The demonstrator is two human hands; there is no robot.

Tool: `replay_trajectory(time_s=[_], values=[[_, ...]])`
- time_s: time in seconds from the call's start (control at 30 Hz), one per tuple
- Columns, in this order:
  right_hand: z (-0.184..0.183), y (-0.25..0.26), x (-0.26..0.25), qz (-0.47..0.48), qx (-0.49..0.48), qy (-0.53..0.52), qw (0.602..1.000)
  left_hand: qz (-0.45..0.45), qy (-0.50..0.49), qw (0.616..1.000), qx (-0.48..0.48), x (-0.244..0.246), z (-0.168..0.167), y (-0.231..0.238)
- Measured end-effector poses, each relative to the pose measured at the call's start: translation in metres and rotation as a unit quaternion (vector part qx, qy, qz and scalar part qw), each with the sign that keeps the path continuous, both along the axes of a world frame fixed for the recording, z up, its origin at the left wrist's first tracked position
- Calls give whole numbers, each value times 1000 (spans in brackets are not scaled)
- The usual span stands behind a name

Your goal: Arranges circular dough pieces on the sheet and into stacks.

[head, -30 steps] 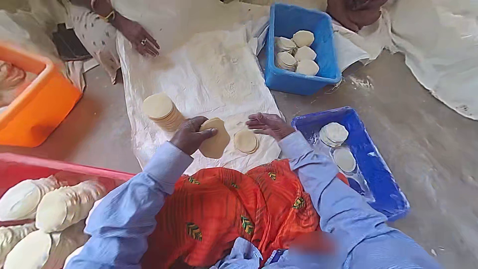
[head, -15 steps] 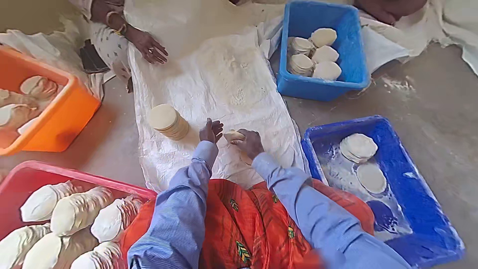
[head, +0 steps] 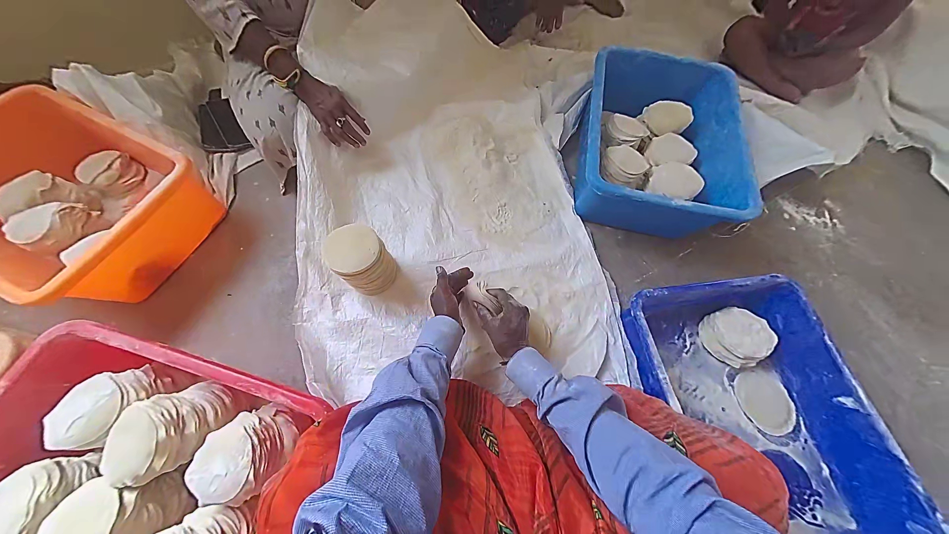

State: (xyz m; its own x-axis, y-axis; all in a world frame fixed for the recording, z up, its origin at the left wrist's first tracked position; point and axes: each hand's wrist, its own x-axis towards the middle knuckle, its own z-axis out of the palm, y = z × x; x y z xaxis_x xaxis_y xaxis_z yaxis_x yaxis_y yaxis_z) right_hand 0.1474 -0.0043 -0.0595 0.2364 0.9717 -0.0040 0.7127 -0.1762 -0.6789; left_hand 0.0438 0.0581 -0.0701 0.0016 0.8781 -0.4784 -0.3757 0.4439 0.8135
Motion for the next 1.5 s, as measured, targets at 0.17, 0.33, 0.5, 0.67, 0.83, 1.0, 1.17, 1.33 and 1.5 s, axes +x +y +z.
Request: replay_trajectory(time_s=[0.17, 0.33, 0.5, 0.67, 0.83, 1.0, 1.17, 1.33, 1.5], values=[[6, 7, -6, 20, -88, -1, 996, 6, 12, 1000, 25, 5, 7, -3], [2, 6, -6, 23, -86, -3, 996, 17, 22, 1000, 13, 5, 8, -3], [6, 3, -6, 1, -45, 15, 999, 26, 15, 1000, 3, 2, 8, -1], [5, 8, -4, -8, -40, 21, 999, 18, 24, 1000, 9, 1, 5, -3], [-1, 9, -2, 15, -68, 17, 997, 12, 33, 999, 4, 4, 9, -4], [-2, 10, -4, 5, -73, 21, 997, 2, 44, 999, 8, 5, 10, -6], [3, 5, -6, -4, -51, 38, 998, 7, 56, 998, 12, 6, 14, -5], [3, 5, -4, -9, -35, 50, 998, 10, 58, 998, 13, 7, 15, -7], [6, 10, 0, 11, -80, 24, 996, -7, 62, 998, 28, 9, 14, -8]])
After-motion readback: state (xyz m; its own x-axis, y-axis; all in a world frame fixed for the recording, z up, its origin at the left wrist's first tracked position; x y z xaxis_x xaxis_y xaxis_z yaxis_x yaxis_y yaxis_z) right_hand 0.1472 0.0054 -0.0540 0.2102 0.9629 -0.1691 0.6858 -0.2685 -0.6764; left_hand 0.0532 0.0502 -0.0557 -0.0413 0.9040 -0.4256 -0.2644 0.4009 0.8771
